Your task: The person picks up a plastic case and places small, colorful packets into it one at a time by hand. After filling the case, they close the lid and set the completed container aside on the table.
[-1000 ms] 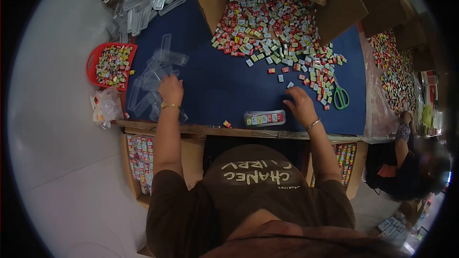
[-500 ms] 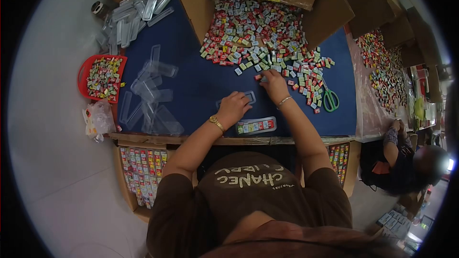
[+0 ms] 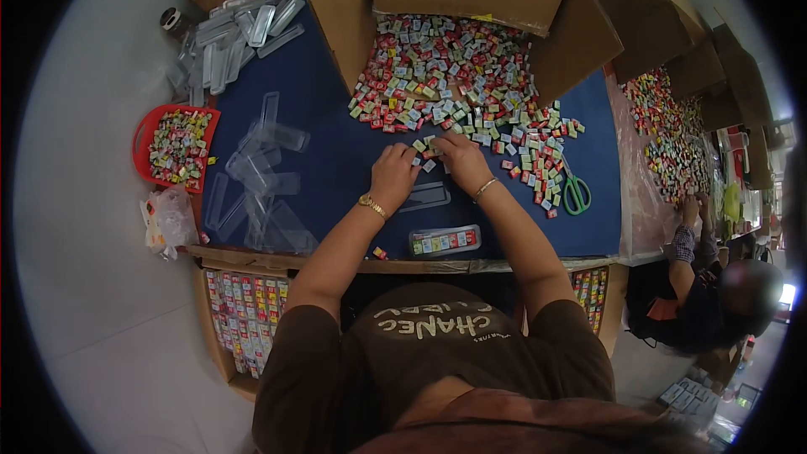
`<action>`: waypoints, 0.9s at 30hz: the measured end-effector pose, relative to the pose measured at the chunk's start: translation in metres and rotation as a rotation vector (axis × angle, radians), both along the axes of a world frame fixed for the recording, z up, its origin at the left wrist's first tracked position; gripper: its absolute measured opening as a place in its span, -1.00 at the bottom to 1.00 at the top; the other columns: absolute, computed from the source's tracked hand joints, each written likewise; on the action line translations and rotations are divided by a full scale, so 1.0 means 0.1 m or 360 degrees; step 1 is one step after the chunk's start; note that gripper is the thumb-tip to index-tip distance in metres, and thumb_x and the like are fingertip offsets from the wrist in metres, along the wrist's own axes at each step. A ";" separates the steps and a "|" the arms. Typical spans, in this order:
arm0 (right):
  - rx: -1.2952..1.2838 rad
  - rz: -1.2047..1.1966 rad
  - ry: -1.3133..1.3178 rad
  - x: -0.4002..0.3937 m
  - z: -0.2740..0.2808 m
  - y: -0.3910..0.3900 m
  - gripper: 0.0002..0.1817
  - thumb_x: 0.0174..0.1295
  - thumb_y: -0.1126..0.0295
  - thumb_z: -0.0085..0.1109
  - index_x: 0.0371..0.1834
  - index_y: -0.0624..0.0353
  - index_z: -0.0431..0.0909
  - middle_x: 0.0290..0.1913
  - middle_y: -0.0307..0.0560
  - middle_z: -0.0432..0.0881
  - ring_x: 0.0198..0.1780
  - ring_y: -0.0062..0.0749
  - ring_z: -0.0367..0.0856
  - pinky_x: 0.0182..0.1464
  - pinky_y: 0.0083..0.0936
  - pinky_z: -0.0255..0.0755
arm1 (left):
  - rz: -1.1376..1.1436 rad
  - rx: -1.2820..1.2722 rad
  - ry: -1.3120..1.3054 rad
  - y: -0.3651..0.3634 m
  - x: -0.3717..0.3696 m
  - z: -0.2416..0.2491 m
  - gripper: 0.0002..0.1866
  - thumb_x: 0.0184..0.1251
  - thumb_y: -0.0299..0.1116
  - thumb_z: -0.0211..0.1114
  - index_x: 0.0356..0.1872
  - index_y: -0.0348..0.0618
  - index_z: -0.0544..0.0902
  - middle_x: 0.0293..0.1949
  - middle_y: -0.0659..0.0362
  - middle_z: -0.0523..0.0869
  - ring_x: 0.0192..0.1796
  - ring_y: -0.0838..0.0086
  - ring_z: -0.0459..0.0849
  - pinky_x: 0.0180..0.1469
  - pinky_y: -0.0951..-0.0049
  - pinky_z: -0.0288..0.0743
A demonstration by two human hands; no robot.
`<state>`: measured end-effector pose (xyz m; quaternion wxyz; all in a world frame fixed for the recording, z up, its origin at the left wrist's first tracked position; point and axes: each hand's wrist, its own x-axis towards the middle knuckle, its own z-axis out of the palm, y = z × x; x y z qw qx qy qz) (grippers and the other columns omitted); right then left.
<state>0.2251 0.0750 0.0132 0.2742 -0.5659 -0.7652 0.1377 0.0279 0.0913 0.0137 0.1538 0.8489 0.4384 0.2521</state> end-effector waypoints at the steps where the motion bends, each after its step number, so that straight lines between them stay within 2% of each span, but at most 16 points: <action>1: -0.0001 0.0005 0.0000 0.04 0.00 -0.06 -0.68 0.06 0.52 0.30 -0.06 0.11 0.60 -0.03 -0.08 0.62 0.01 -0.06 0.59 0.03 -0.25 0.52 | 0.0066 -0.0032 0.0025 -0.07 -0.04 0.01 -0.64 0.04 -0.44 0.46 -0.08 -0.18 0.67 -0.15 0.15 0.60 -0.05 0.23 0.60 -0.04 0.27 0.57; 4: 0.0118 -0.0129 -0.0055 0.06 0.10 -0.22 -0.68 0.03 0.49 0.35 -0.10 0.12 0.61 -0.06 -0.07 0.62 -0.01 -0.05 0.60 0.01 -0.23 0.53 | 0.0144 -0.0035 0.0005 -0.16 -0.14 0.00 -0.66 0.04 -0.43 0.47 -0.10 -0.19 0.67 -0.14 0.16 0.60 -0.05 0.24 0.60 -0.06 0.28 0.58; 5: -0.0040 -0.0144 -0.0087 0.03 0.16 -0.26 -0.68 0.01 0.48 0.37 -0.12 0.13 0.62 -0.09 -0.07 0.61 -0.02 -0.06 0.60 -0.01 -0.23 0.53 | 0.0142 -0.0037 0.0005 -0.14 -0.15 0.00 -0.66 0.04 -0.43 0.47 -0.10 -0.19 0.67 -0.14 0.16 0.60 -0.05 0.24 0.60 -0.06 0.28 0.58; 6: -0.0199 -0.0163 -0.0119 0.02 0.19 -0.29 -0.68 -0.01 0.47 0.39 -0.13 0.14 0.63 -0.12 -0.06 0.61 -0.03 -0.07 0.61 -0.02 -0.23 0.54 | 0.0042 -0.0008 -0.0037 -0.12 -0.16 0.00 -0.65 0.03 -0.44 0.47 -0.10 -0.18 0.67 -0.15 0.17 0.60 -0.05 0.25 0.60 -0.07 0.28 0.58; 10: -0.0222 -0.0134 -0.0200 0.00 0.07 -0.22 -0.67 -0.03 0.47 0.42 -0.14 0.15 0.64 -0.16 -0.05 0.61 -0.10 -0.08 0.63 -0.08 -0.24 0.55 | -0.0277 -0.0044 -0.0077 -0.02 -0.09 -0.01 -0.62 0.01 -0.47 0.47 -0.07 -0.16 0.66 -0.14 0.18 0.61 -0.04 0.27 0.60 -0.06 0.29 0.58; 13: -0.0230 -0.0040 -0.0100 -0.04 0.09 -0.18 -0.69 -0.02 0.46 0.41 -0.16 0.17 0.64 -0.18 -0.05 0.62 -0.18 -0.07 0.65 -0.14 -0.25 0.55 | -0.0288 -0.0088 -0.0053 -0.04 -0.03 -0.02 -0.60 0.01 -0.49 0.47 -0.04 -0.14 0.65 -0.12 0.18 0.62 -0.03 0.27 0.61 -0.04 0.30 0.58; 15: -0.0318 0.0021 0.0083 -0.06 0.08 -0.18 -0.72 -0.01 0.46 0.36 -0.17 0.15 0.65 -0.23 -0.01 0.60 -0.15 0.00 0.64 -0.11 -0.18 0.55 | -0.0297 -0.0089 -0.0070 -0.08 -0.04 -0.02 -0.59 0.01 -0.49 0.47 -0.03 -0.14 0.65 -0.11 0.18 0.63 -0.03 0.27 0.61 -0.03 0.30 0.58; 18: -0.0265 -0.0036 0.0170 0.04 0.11 -0.16 -0.76 0.03 0.46 0.33 -0.19 0.14 0.65 -0.25 -0.01 0.61 -0.16 0.01 0.64 -0.12 -0.19 0.55 | -0.0319 -0.0118 -0.0094 -0.05 -0.07 0.00 -0.60 0.01 -0.50 0.46 -0.03 -0.13 0.66 -0.10 0.18 0.64 -0.03 0.27 0.61 -0.02 0.31 0.58; 22: -0.0293 -0.0175 0.0117 0.04 0.08 -0.03 -0.81 0.08 0.45 0.30 -0.21 0.14 0.64 -0.25 0.00 0.62 -0.16 0.03 0.64 -0.13 -0.18 0.54 | -0.0395 -0.0096 -0.0011 0.04 -0.10 0.05 -0.66 0.03 -0.52 0.42 -0.09 -0.10 0.69 -0.09 0.19 0.63 -0.02 0.28 0.61 -0.02 0.32 0.58; 25: -0.0180 -0.0187 0.0021 -0.05 0.05 0.06 -0.83 0.11 0.43 0.31 -0.23 0.16 0.61 -0.22 -0.01 0.61 -0.22 -0.01 0.65 -0.18 -0.19 0.53 | -0.0281 -0.0070 0.0028 0.07 -0.07 0.08 -0.69 0.04 -0.52 0.41 -0.13 -0.09 0.71 -0.11 0.22 0.63 -0.03 0.30 0.60 -0.03 0.33 0.58; 27: -0.0131 -0.0191 0.0040 -0.09 0.04 0.06 -0.85 0.13 0.42 0.29 -0.25 0.15 0.60 -0.20 -0.01 0.60 -0.23 0.02 0.64 -0.17 -0.17 0.53 | -0.0344 -0.0065 0.0035 0.06 -0.06 0.04 -0.69 0.03 -0.52 0.41 -0.13 -0.09 0.71 -0.11 0.23 0.62 -0.03 0.32 0.59 -0.03 0.33 0.58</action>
